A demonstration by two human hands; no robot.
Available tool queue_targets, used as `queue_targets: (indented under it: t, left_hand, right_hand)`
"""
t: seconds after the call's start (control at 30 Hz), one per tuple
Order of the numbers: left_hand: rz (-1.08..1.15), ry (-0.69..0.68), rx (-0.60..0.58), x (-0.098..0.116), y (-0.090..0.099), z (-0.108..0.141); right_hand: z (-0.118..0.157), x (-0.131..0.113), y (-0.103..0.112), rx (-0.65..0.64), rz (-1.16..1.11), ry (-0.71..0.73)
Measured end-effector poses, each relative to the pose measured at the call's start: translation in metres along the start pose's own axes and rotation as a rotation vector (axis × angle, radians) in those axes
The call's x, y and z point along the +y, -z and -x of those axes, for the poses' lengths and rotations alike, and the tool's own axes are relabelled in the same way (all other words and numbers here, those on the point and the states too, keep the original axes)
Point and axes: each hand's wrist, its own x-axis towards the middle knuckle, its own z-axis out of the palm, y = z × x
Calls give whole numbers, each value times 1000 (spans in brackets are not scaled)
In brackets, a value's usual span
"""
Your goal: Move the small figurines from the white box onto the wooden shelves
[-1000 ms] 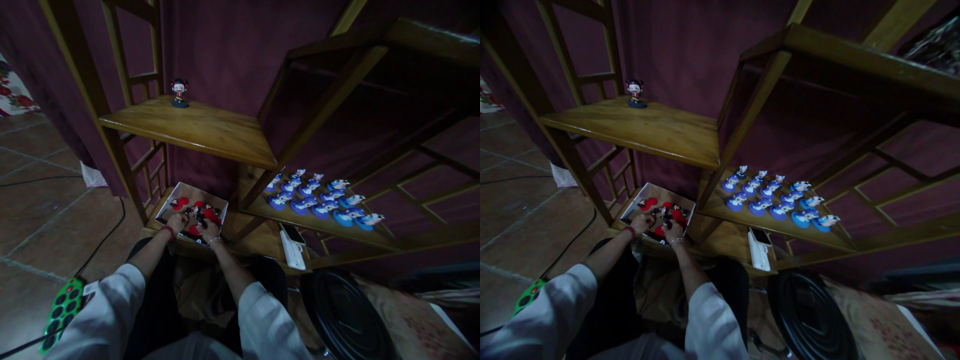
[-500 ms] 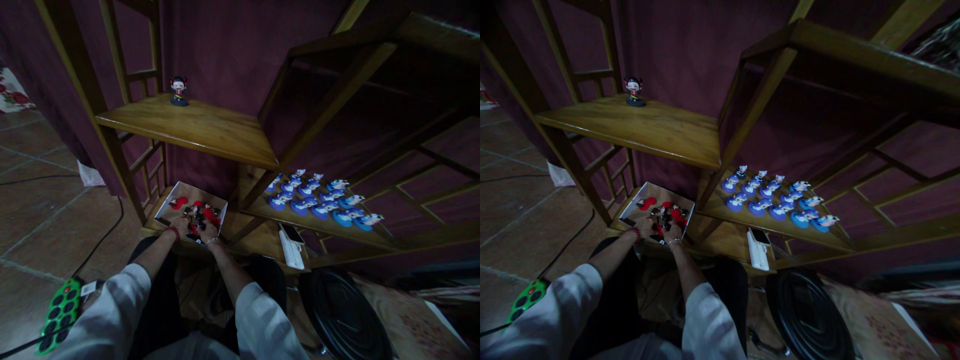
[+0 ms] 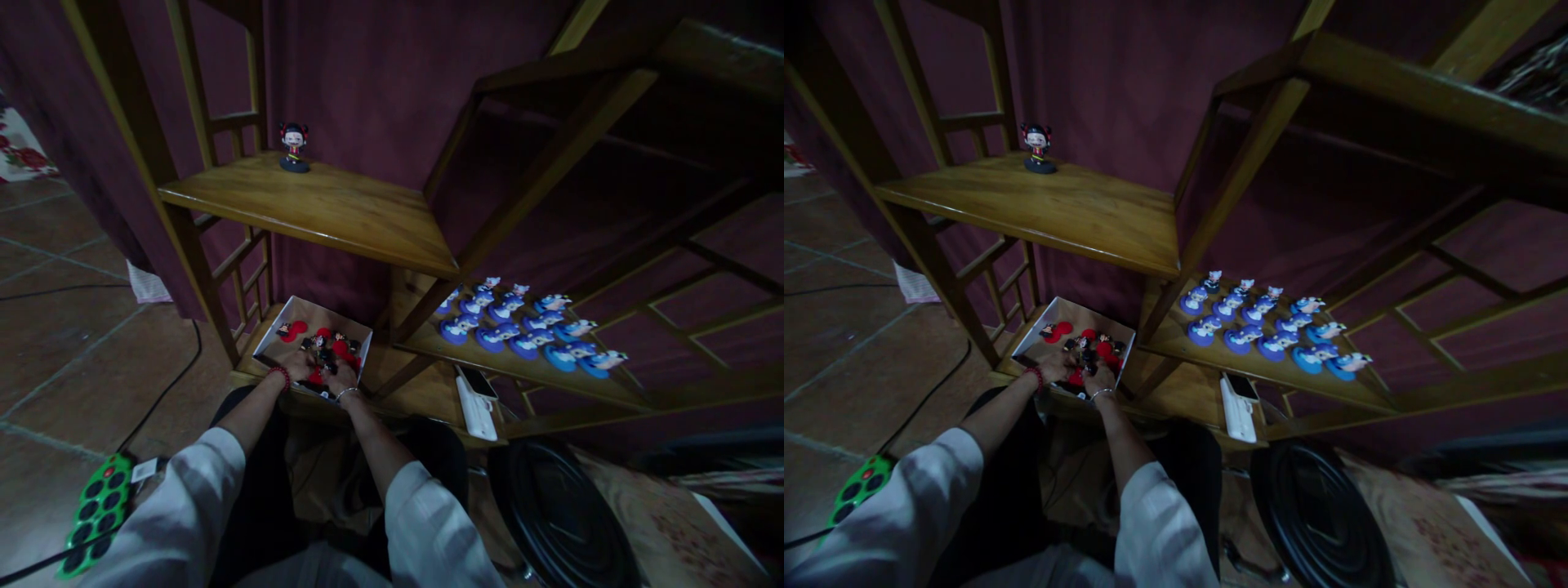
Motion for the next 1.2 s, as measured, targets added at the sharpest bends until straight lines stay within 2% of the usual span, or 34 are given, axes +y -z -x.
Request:
queue_targets:
  t: [0.1,0.23,0.5,0.67,0.9,1.07,1.2]
  left_hand:
    - [130,11,-72,0,-3,-1]
    - [414,79,-133,0,-2,-1]
    - [823,182,-116,1,3,2]
    - [950,162,-48,0,6,5]
    - [1062,117,-40,-3,10,8]
    - [1149,28,-99,-7,13,11]
    - [1178,-17,-142,-11,14,13]
  right_hand:
    - [-1,2,-1,14,-30,2]
    - [-5,9,-6,36,-140,10]
    - [-15,23,-18,3,-642,32]
    - [-15,22,-20,-47,-954,-16]
    - [-8,16,-15,-118,-1247,-46]
    - [-4,10,-8,-186,-1326,-83]
    - [-3,8,-8,-168,-1308,-62]
